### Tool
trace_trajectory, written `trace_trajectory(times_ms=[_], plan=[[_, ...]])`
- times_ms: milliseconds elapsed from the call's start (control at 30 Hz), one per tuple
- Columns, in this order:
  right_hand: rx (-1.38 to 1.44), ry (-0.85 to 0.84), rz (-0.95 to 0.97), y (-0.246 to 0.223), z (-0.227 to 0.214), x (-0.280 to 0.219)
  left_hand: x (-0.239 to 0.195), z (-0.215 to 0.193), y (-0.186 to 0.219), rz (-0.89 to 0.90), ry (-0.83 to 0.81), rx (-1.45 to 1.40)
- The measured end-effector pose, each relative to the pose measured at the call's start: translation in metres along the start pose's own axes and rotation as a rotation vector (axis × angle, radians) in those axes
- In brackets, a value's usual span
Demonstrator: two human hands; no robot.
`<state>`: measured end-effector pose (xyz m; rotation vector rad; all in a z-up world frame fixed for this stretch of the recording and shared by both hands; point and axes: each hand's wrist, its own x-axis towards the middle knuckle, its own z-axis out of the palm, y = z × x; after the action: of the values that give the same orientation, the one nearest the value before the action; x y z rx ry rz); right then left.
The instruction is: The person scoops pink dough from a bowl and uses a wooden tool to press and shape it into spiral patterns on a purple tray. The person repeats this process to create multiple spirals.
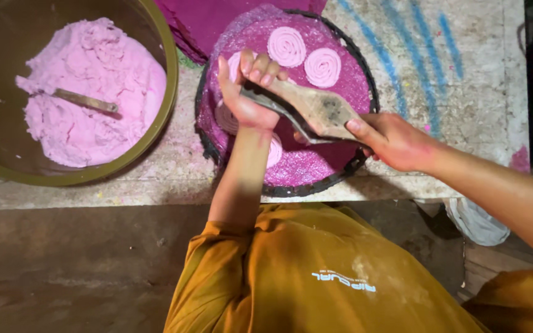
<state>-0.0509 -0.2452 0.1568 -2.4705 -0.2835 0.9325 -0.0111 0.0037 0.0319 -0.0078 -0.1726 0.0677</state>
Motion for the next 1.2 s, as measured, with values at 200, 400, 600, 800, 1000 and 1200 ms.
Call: trace_trajectory(times_ms=[200, 400, 600, 800, 1000, 1200], plan=[[-0.062, -0.052, 0.114, -0.004, -0.022, -0.019, -0.016, 0.014, -0.02, 0.028, 0.047, -0.04], [-0.101, 0.018, 0.108, -0.018, -0.023, -0.007, 0.015, 0.019, -0.014, 0.049, -0.054, -0.007], [0.031, -0.026, 0.006, -0.017, -0.01, -0.018, -0.006, 0.028, 0.008, 0.061, 0.006, 0.049], [-0.104, -0.045, 0.194, -0.014, -0.033, -0.038, -0.017, 0.04, -0.03, 0.051, 0.1, -0.025], [-0.109, 0.058, 0.101, -0.024, -0.036, -0.018, 0.019, 0.039, -0.024, 0.064, 0.05, 0.003], [-0.01, 0.013, -0.043, -0.024, -0.015, -0.012, 0.004, 0.043, 0.011, 0.118, 0.001, 0.095]])
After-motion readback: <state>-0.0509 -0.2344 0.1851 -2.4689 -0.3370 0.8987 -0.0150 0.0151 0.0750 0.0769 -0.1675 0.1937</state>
